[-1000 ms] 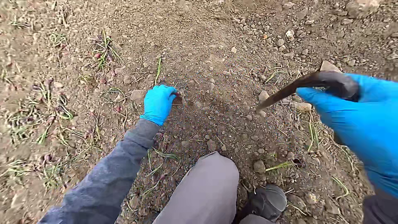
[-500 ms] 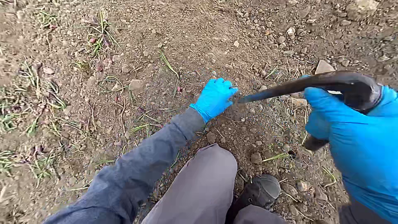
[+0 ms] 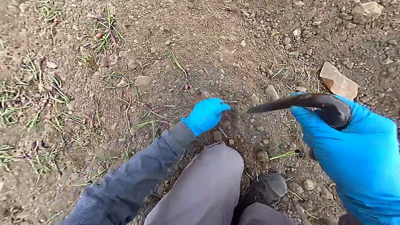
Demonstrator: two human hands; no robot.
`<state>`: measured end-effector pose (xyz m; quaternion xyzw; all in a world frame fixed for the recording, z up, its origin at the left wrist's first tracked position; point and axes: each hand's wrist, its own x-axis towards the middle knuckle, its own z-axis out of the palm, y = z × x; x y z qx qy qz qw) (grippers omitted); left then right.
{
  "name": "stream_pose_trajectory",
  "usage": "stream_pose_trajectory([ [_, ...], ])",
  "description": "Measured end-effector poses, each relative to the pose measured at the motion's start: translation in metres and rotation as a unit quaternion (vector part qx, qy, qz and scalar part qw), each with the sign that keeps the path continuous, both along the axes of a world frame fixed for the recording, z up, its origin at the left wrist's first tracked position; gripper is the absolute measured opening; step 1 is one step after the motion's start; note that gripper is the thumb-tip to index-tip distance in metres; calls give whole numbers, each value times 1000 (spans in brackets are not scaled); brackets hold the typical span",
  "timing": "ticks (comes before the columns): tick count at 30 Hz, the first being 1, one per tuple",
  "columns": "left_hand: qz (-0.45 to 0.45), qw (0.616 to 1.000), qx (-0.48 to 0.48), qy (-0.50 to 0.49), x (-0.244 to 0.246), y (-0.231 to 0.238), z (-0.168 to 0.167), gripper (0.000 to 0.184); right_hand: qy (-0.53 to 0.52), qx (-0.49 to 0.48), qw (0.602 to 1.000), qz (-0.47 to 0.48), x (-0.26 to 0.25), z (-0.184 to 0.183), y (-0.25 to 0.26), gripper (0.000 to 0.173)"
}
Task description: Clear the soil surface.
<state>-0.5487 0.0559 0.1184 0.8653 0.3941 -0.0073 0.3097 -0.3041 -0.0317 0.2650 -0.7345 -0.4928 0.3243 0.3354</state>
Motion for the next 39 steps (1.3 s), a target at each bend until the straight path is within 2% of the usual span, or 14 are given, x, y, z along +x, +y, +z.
stream_pose_trajectory([
  [5, 283, 939, -2, 195, -54, 90, 26, 59, -82, -218, 969, 80, -10, -122, 17, 27],
  [7, 301, 929, -28, 211, -67, 113, 12, 51, -71, -227, 967, 90, -7, -131, 15, 28],
  [10, 334, 927, 7, 168, -99, 141, 31, 37, -60, -213, 972, 75, -5, -132, 10, 26],
  [13, 419, 885, 108, 171, -125, 162, 67, 54, -67, -210, 974, 53, -9, -131, 6, 26],
  [15, 373, 905, 138, 152, -102, 127, 74, 44, -69, -203, 976, 45, -12, -131, 5, 26],
  [17, 207, 967, 105, 105, -49, 47, 55, 23, -63, -199, 977, 47, -13, -129, 4, 25],
  [19, 66, 992, -1, 103, 2, -27, 17, 26, -44, -204, 977, 46, -15, -128, 0, 27],
  [21, 65, 989, -58, 121, 27, -64, -11, 34, -11, -221, 975, 35, -19, -127, -10, 31],
  [24, 68, 981, -109, 142, 32, -56, -11, 38, 9, -234, 972, 35, -35, -108, -21, 41],
  [27, 21, 982, -158, 105, 4, -20, 14, 33, -8, -206, 977, 52, -53, -49, -14, 36],
  [30, 171, 978, -56, 107, -60, 0, 46, 25, 10, -78, 996, 48, -48, 9, -19, 15],
  [33, 220, 941, 30, 254, -132, 11, 26, 30, 139, 73, 985, 69, -52, 28, -15, 13],
  [36, 138, 971, 50, 187, -175, 16, 4, 17, 94, 9, 993, 70, -90, -2, -8, 11],
  [39, 208, 978, -10, -24, -178, 31, 19, 17, 5, -171, 974, 146, -117, -93, -6, 19],
])
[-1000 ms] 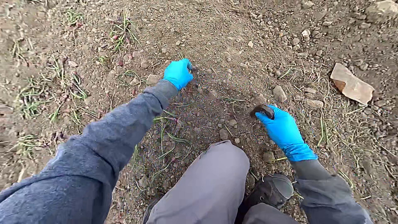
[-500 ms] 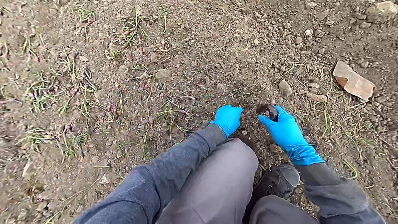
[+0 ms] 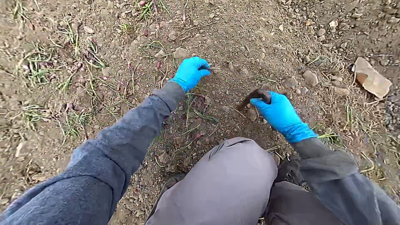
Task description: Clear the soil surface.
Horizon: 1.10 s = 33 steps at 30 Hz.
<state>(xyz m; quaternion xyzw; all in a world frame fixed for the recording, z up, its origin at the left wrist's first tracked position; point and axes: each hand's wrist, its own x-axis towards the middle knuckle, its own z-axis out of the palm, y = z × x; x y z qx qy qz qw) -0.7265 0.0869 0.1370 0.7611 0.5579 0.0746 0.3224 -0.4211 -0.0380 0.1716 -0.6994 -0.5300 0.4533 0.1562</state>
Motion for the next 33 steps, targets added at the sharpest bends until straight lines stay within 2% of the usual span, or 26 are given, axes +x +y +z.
stream_pose_trajectory([
  [2, 39, 995, -8, -92, 5, 18, 13, 18, -10, -33, 999, 18, -8, -27, -5, 20],
  [4, 40, 989, -63, -131, 16, 20, 22, 22, -4, -32, 999, 2, -9, -26, -17, 18],
  [7, 26, 967, -183, -177, 42, -7, 31, 20, 10, -33, 998, -45, -8, -22, -36, 21],
  [9, 2, 966, -211, -151, 66, -38, 29, 17, 31, -45, 996, -76, -14, -15, -49, 19],
  [11, -64, 983, -169, -46, 99, -66, 8, 17, 18, -33, 995, -95, -18, 14, -53, 17],
  [13, -136, 982, -119, 63, 124, -97, -24, 18, -10, 20, 996, -90, -11, 63, -55, 16],
  [15, -143, 983, -101, 63, 120, -106, -30, 25, 10, 123, 990, -66, 12, 104, -50, 22],
  [17, -101, 986, -130, -15, 91, -99, -14, 40, 69, 190, 976, -85, 22, 121, -46, 27],
  [19, -26, 986, -125, -108, 44, -90, 0, 28, 101, 192, 971, -99, 3, 113, -40, 16],
  [20, 9, 986, -114, -120, 20, -87, 5, 21, 102, 164, 978, -72, -14, 99, -39, 14],
  [23, 56, 994, -80, -40, -21, -82, 18, 13, 101, -16, 995, 13, -51, 5, -47, 13],
  [25, 18, 999, -40, -3, -15, -93, 27, 13, 110, -83, 989, 45, -59, -32, -62, 16],
  [27, -86, 996, 6, 36, 13, -115, 21, 12, 101, -88, 990, 44, -55, -11, -69, 16],
  [30, -289, 946, 36, 146, 59, -150, -23, 12, 45, -12, 999, 8, -32, 69, -60, 12],
  [31, -319, 934, 56, 149, 60, -157, -35, 14, 36, 30, 999, 3, -19, 90, -58, 15],
  [33, -297, 943, 105, 108, 43, -156, -34, 22, 28, 93, 995, -11, -4, 103, -55, 20],
])
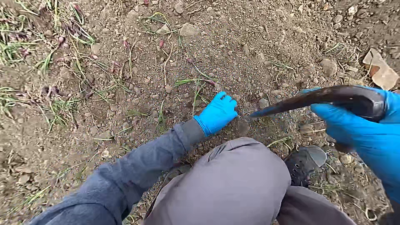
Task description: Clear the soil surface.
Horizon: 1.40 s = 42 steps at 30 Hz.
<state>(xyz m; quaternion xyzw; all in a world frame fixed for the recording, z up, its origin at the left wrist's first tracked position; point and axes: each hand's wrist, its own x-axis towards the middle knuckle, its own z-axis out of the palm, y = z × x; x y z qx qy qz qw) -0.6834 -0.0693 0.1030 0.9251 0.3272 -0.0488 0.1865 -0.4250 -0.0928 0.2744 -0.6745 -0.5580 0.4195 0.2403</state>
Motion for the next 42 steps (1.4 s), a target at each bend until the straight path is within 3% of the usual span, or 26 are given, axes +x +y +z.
stream_pose_trajectory([
  [2, 63, 998, 17, -22, -30, 9, 15, 50, -39, 5, 999, 10, -10, -24, -4, 16],
  [4, 102, 993, -38, 52, -52, 28, 24, 83, -55, -60, 995, 58, -24, -74, -5, 20],
  [5, 101, 988, -71, 88, -60, 37, 20, 86, -59, -96, 990, 80, -30, -98, -6, 24],
  [6, 87, 988, -85, 96, -68, 42, 14, 76, -62, -119, 986, 96, -34, -113, -7, 27],
  [9, -14, 997, -45, 54, -85, 58, 3, 21, -64, -140, 983, 95, -33, -122, -13, 29],
  [11, -33, 999, -13, 23, -106, 77, 4, 21, -64, -139, 984, 88, -32, -121, -10, 26],
  [13, 51, 999, 15, 1, -136, 108, 19, 23, -64, -137, 985, 85, -32, -121, -10, 25],
  [15, 212, 976, 56, 0, -161, 136, 44, 26, -67, -136, 985, 79, -31, -122, -12, 27],
  [17, 356, 930, 69, 62, -167, 146, 68, 60, -68, -134, 987, 64, -33, -122, -14, 24],
  [18, 388, 915, 71, 79, -164, 135, 75, 74, -71, -138, 986, 64, -33, -121, -14, 22],
  [19, 389, 915, 70, 76, -155, 110, 77, 70, -74, -145, 984, 68, -34, -117, -11, 23],
  [21, 332, 941, 19, 62, -126, 31, 66, 39, -92, -147, 981, 82, -38, -96, -3, 21],
  [24, 258, 950, -140, 103, -84, -78, 25, 32, -104, -105, 982, 119, -45, -23, 20, 15],
  [27, 253, 963, -63, 69, -88, -116, -6, 15, 8, 13, 985, 169, -64, 40, 42, 15],
  [29, 283, 959, -15, 20, -101, -120, -9, 13, 157, 152, 934, 282, -59, 23, 67, 17],
  [30, 307, 952, -18, -3, -110, -118, -6, 15, 199, 174, 907, 327, -65, 15, 81, 19],
  [32, 344, 936, -68, -43, -134, -106, 8, 18, 72, 14, 945, 319, -111, 31, 83, 12],
  [33, 359, 927, -85, -67, -147, -102, 12, 19, 5, -65, 943, 326, -136, 20, 79, 10],
  [37, 401, 907, -73, -105, -162, -86, 30, 17, -105, -226, 872, 422, -188, -113, 44, 22],
  [38, 391, 914, -44, -95, -155, -81, 32, 17, -114, -244, 863, 427, -193, -129, 40, 24],
  [40, 329, 943, -1, -52, -135, -74, 24, 12, -108, -261, 870, 403, -195, -116, 49, 25],
  [42, 246, 968, -36, -23, -106, -79, 0, 8, -121, -234, 899, 349, -189, -63, 60, 19],
])
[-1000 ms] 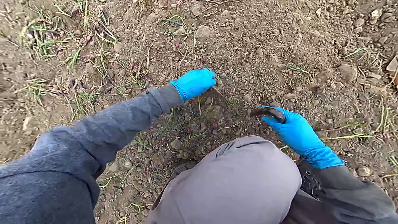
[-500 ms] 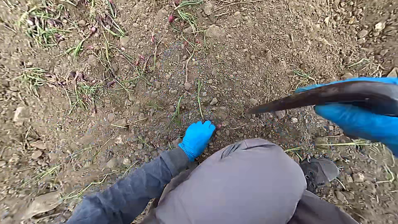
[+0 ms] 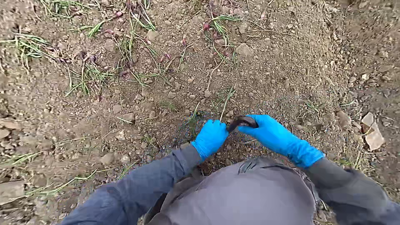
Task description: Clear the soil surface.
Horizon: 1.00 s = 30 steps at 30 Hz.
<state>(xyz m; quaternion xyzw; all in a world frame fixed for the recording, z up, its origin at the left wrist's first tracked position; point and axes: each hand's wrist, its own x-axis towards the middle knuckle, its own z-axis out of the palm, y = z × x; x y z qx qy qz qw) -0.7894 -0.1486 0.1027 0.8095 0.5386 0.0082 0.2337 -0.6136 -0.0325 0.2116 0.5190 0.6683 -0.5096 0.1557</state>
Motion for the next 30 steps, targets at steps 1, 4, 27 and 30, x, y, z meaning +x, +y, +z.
stream_pose_trajectory([
  [1, -27, 1000, -11, -9, 10, -6, -15, 9, -4, 40, 999, -24, 4, 32, 8, 14],
  [4, 24, 996, 32, -78, 6, -21, -23, 26, 17, 161, 978, -129, 9, 81, 22, 5],
  [27, 399, 912, -86, 24, -189, 196, 13, 31, -92, 86, 986, -106, -46, 76, 80, 20],
  [30, 421, 901, -12, -107, -190, 225, 35, 28, 25, 114, 985, -126, -48, 136, 116, 13],
])
